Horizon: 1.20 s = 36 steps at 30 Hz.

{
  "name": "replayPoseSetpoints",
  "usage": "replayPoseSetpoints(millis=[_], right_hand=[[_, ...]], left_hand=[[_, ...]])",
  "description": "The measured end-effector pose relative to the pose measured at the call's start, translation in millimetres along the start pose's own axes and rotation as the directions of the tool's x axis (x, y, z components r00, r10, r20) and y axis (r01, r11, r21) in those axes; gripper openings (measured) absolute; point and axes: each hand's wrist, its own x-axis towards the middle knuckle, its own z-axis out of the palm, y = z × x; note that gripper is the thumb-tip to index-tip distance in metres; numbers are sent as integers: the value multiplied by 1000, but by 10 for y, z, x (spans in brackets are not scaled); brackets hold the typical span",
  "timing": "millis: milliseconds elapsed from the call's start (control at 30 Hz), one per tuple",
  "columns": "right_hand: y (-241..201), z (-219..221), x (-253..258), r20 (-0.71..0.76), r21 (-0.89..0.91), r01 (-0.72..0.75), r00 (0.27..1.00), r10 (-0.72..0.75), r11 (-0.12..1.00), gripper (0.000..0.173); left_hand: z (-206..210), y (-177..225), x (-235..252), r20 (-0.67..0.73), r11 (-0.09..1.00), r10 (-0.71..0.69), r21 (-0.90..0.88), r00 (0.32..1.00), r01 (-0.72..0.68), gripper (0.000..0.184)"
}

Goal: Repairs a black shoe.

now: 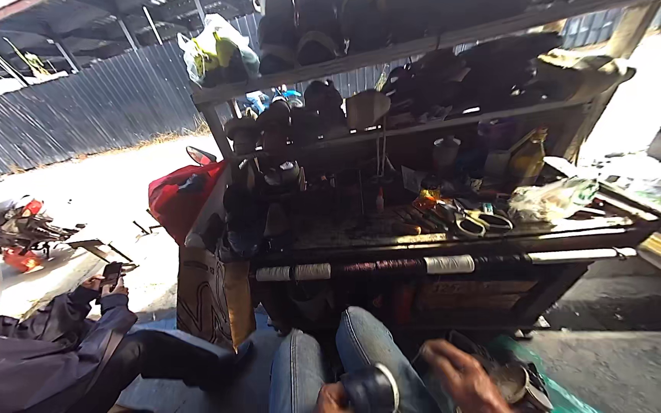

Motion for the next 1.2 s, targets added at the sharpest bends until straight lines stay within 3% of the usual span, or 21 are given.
replayPoseSetpoints(millis=[67,133,233,300,400,500,600,667,733,833,900,967,1067,1200], right_hand=[[86,-110,52,-18,-47,-20,1000,20,999,31],[-18,-164,31,77,-18,-25,997,26,1000,33],[-188,-203,-19,218,156,-142,970,106,978,31],[-267,-172,-100,326,340,-239,937,124,910,32],[-339,-86,-149,478,585,-319,878,1,746,32],[-429,13,-177,598,666,-379,786,-156,642,31],[-540,48,-155,680,634,-302,657,-326,712,28],[-564,-2,-97,721,466,-66,607,-335,882,25],[-550,-61,-54,738,154,151,639,-215,976,29],[-579,23,-83,507,-23,156,853,-123,987,42],[-603,116,-109,418,-81,154,902,-106,985,37],[-595,191,-139,448,-43,175,883,-137,984,18],[-623,308,-204,496,107,227,832,-250,968,19],[-660,389,-219,460,181,282,822,-334,942,11]], left_hand=[[23,54,-29,7,995,-17,93,1000,17,24],[49,112,-52,-38,998,-11,55,999,13,24],[-60,62,-52,-21,986,0,-166,1000,-3,21],[-167,40,-109,-4,987,-6,-162,1000,6,17],[-281,107,-171,11,999,21,-37,1000,-21,23],[-328,187,-212,2,998,45,46,999,-45,24],[-343,234,-267,-2,995,60,75,998,-60,22],[-385,228,-306,-25,996,56,69,998,-54,20],[-456,219,-342,-26,999,35,40,999,-34,20],[-526,243,-384,27,999,9,46,1000,-11,20],[-544,256,-398,38,998,-3,64,999,1,20],[-555,269,-415,32,995,-11,95,999,8,20],[-545,272,-441,13,987,-5,158,1000,3,19],[-513,285,-444,16,976,4,219,1000,-7,18]])
